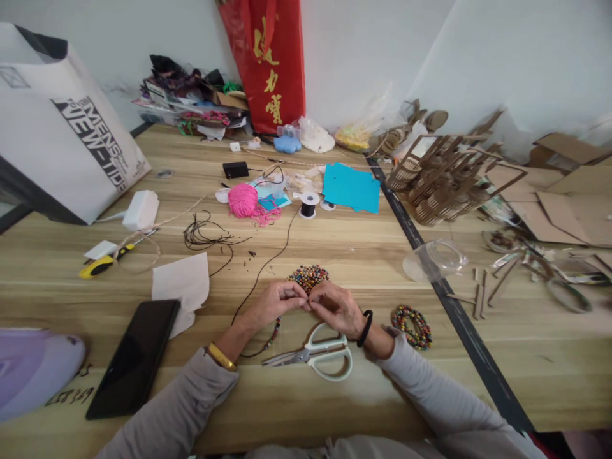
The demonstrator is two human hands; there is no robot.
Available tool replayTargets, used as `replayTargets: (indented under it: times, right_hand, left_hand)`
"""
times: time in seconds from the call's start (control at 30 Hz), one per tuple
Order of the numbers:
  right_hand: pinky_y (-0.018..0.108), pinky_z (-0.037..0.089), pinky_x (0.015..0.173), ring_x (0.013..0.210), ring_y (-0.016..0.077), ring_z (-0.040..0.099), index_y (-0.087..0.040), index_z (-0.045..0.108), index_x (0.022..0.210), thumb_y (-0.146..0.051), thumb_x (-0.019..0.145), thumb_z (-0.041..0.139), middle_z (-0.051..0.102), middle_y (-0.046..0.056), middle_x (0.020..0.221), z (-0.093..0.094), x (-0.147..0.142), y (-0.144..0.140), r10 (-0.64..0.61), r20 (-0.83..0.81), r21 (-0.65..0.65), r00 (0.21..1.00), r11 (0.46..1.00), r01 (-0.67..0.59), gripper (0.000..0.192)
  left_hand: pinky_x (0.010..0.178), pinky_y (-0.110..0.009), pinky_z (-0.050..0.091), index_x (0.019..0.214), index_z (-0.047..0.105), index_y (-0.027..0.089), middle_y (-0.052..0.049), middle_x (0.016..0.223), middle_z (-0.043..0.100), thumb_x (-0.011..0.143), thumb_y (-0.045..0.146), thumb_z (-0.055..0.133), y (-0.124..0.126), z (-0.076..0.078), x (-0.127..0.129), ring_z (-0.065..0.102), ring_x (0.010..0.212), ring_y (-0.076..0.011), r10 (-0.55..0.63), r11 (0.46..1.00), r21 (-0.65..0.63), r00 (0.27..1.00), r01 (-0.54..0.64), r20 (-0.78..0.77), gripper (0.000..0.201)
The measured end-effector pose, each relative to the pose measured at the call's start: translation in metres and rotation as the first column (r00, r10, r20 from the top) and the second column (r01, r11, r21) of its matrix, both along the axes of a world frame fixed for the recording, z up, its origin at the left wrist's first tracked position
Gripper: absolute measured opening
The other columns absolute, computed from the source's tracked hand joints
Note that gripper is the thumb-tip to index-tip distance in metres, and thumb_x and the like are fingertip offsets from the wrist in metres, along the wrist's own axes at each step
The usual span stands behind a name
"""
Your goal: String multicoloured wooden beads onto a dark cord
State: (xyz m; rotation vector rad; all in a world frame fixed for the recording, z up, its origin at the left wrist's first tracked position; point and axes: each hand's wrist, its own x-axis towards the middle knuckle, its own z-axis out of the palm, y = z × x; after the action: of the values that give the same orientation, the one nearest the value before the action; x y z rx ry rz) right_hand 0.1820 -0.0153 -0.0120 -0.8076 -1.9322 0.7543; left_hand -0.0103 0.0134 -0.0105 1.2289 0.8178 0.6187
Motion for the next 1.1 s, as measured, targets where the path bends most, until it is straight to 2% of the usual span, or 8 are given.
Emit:
replayTargets:
  times: [0.3, 0.67, 1.1]
  right_hand:
    - [0.028, 0.05, 0.067, 0.074, 0.0154, 0.061, -0.017, 0.06, 0.086, -0.025, 0.089, 0.057, 0.065, 0.007, 0.079, -0.0006, 0.0, -0.0005, 0.0, -0.007, -0.013, 1.0, 1.0, 0.0, 0.009]
    - [0.028, 0.051, 0.068, 0.074, 0.0152, 0.062, -0.017, 0.062, 0.089, -0.027, 0.09, 0.057, 0.067, 0.007, 0.079, 0.001, -0.0008, -0.0001, -0.004, 0.013, 0.005, 1.0, 1.0, 0.004, 0.011]
    - [0.03, 0.052, 0.072, 0.078, 0.0165, 0.063, -0.017, 0.062, 0.09, -0.026, 0.093, 0.052, 0.066, 0.008, 0.083, -0.0016, 0.0016, 0.0004, 0.017, -0.009, -0.011, 1.0, 1.0, -0.017, 0.013]
  left_hand:
    - [0.073, -0.027, 0.049, 0.079, 0.062, 0.013, -0.004, 0.072, 0.073, 0.068, 0.029, 0.074, -0.0009, -0.0015, 0.0005, 0.068, 0.071, -0.0164, 0.01, 0.999, -0.032, 1.0, -0.01, -0.001, 0.023]
    - [0.066, -0.024, 0.047, 0.077, 0.061, 0.013, -0.003, 0.07, 0.073, 0.067, 0.027, 0.074, -0.0005, -0.0014, 0.0014, 0.067, 0.067, -0.0148, 0.007, 0.999, -0.031, 1.0, -0.008, -0.014, 0.022]
    - [0.074, -0.028, 0.05, 0.079, 0.062, 0.014, -0.005, 0.076, 0.073, 0.07, 0.029, 0.072, -0.0012, -0.0026, 0.0004, 0.069, 0.075, -0.017, 0.022, 0.999, -0.031, 1.0, -0.022, -0.002, 0.02]
